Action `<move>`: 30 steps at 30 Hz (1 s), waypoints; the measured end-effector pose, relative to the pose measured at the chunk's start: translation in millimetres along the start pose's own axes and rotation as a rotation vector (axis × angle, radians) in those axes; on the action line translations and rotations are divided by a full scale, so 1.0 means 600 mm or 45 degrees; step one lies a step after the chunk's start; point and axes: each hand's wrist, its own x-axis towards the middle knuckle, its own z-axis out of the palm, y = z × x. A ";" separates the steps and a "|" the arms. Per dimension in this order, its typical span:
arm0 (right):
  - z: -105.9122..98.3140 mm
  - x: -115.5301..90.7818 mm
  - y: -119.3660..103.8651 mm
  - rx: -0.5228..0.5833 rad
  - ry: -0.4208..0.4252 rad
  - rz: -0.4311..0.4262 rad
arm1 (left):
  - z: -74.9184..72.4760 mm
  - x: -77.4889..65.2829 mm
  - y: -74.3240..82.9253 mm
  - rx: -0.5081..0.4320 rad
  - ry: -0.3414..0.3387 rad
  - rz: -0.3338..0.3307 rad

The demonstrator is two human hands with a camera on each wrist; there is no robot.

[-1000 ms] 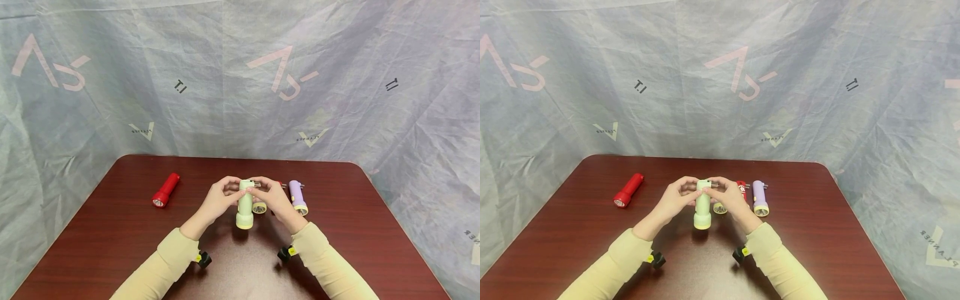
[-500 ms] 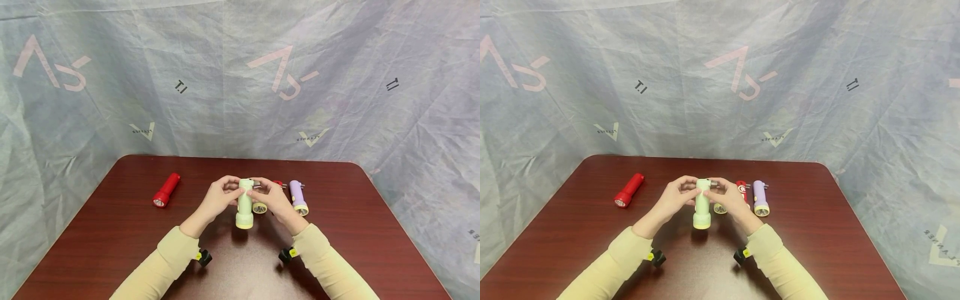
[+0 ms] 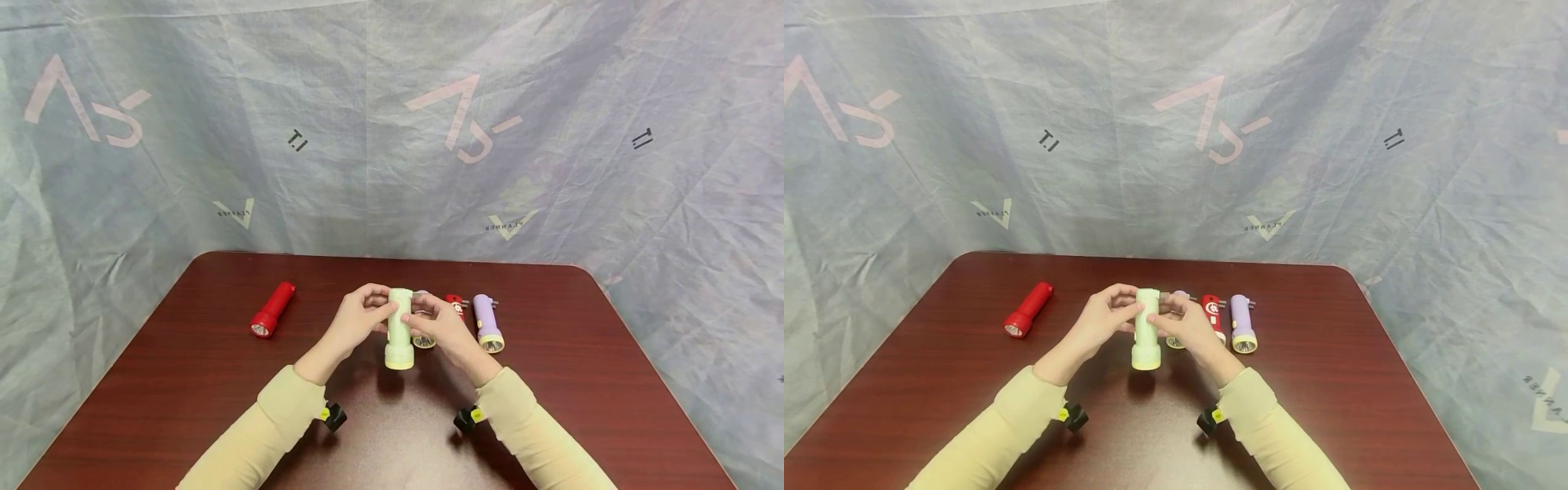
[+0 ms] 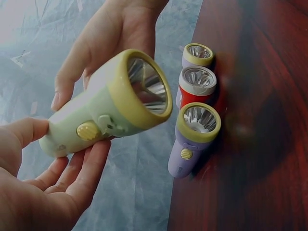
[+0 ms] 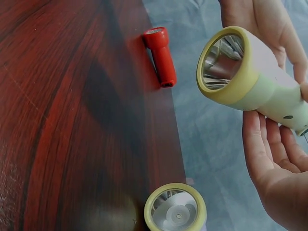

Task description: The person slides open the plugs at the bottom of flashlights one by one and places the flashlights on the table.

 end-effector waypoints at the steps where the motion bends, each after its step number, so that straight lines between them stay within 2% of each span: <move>1: 0.000 0.000 0.000 -0.002 0.003 0.004 | 0.000 0.000 0.000 -0.001 0.002 -0.003; 14: 0.002 0.005 -0.004 -0.025 0.096 0.018 | 0.001 0.003 -0.003 -0.055 0.019 -0.014; 25: 0.001 0.003 -0.012 0.013 0.106 0.048 | -0.002 0.002 -0.009 -0.051 -0.044 -0.025; 30: -0.002 0.005 -0.012 0.022 0.097 0.053 | -0.003 -0.002 -0.012 -0.063 -0.073 -0.002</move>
